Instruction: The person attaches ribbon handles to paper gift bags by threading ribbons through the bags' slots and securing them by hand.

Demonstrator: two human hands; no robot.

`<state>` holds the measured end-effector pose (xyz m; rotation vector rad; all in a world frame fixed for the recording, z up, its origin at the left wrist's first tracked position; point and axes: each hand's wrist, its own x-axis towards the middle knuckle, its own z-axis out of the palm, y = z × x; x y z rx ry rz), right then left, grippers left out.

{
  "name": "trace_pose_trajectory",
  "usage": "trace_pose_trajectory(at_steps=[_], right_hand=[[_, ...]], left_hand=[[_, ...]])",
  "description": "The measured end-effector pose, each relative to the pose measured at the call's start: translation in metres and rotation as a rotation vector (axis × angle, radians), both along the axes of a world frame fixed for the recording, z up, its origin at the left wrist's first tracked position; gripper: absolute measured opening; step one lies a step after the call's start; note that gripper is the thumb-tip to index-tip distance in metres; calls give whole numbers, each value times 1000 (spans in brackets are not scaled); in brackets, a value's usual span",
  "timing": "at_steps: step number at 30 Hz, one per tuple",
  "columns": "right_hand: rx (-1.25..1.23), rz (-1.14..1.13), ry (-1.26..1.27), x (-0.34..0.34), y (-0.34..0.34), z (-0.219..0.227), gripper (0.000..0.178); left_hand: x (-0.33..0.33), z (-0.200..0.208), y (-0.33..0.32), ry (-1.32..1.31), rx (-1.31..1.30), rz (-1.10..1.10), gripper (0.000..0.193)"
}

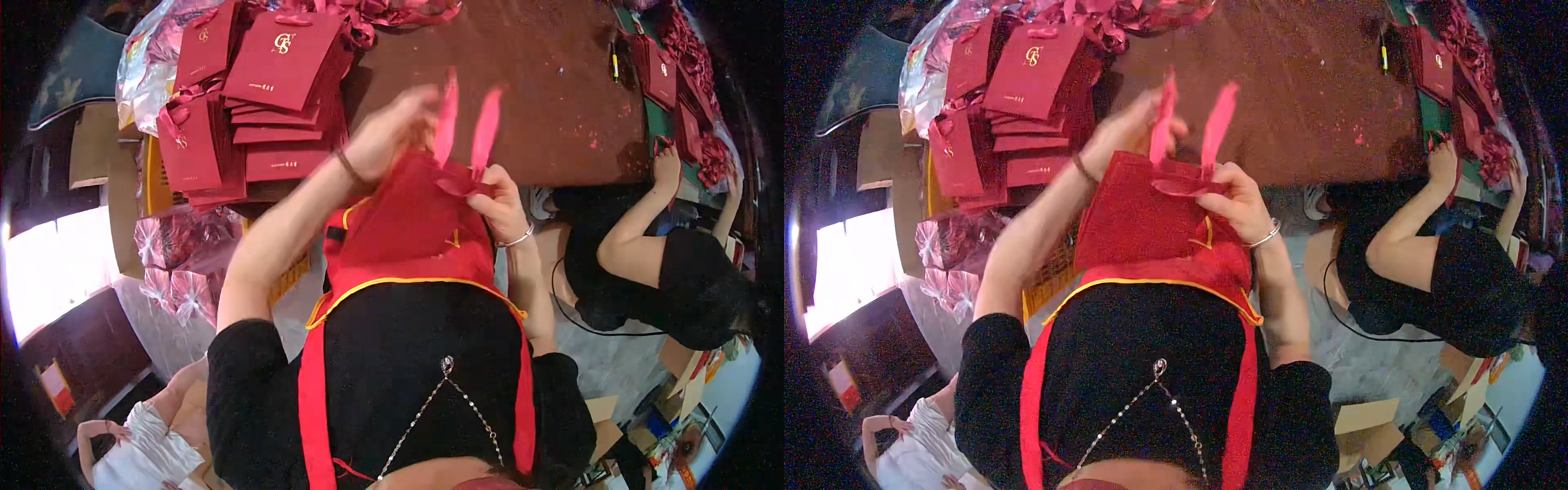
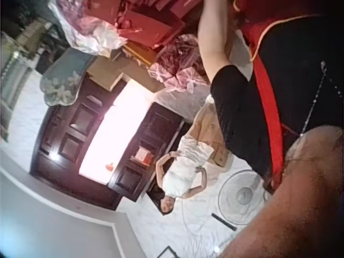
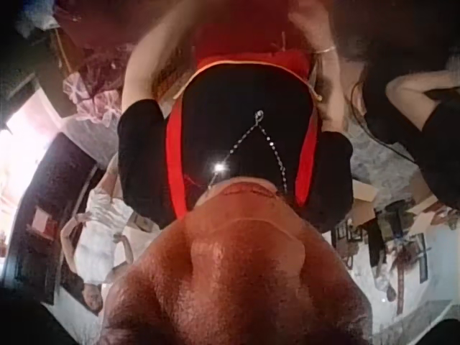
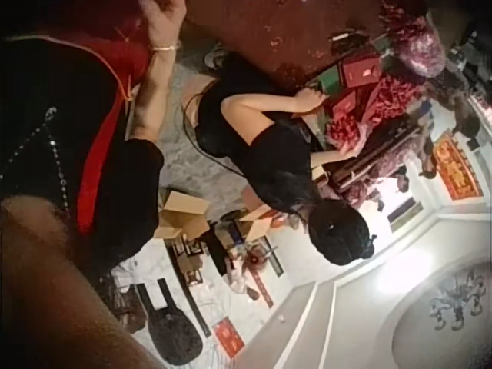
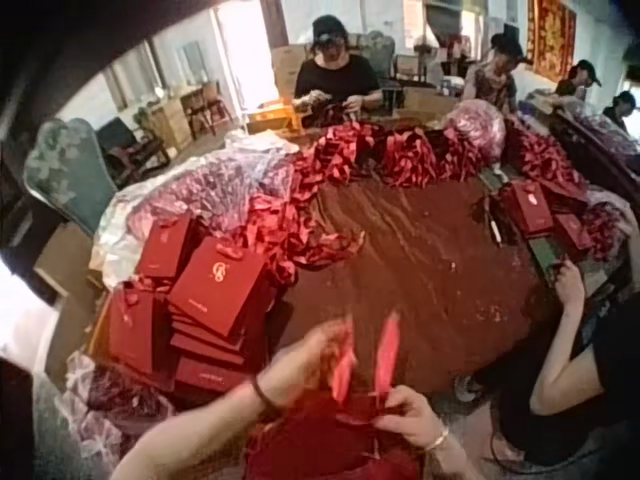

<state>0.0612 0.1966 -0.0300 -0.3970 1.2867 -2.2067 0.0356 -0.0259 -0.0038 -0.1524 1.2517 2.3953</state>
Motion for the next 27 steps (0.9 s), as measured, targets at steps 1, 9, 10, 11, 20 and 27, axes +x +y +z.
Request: trace_pose_trajectory(at_steps=[1, 9, 10, 11, 20, 27], right_hand=[[-77, -36, -46, -1, -8, 10, 19], [109, -342, -27, -26, -9, -17, 27], [143, -543, -44, -33, -11, -16, 22], [276, -729, 57, -40, -8, -11, 15], [816, -326, 919, -68, -10, 10, 17], [832, -222, 1214, -86, -35, 2, 22]], left_hand=[[16, -14, 16, 0, -89, -32, 45], [22, 14, 35, -91, -47, 42, 43], [15, 8, 25, -53, -160, 99, 38], [10, 0, 18, -107, -143, 212, 37], [-39, -35, 10, 738, -1448, 487, 34], [-150, -36, -14, 429, -2049, 559, 47]])
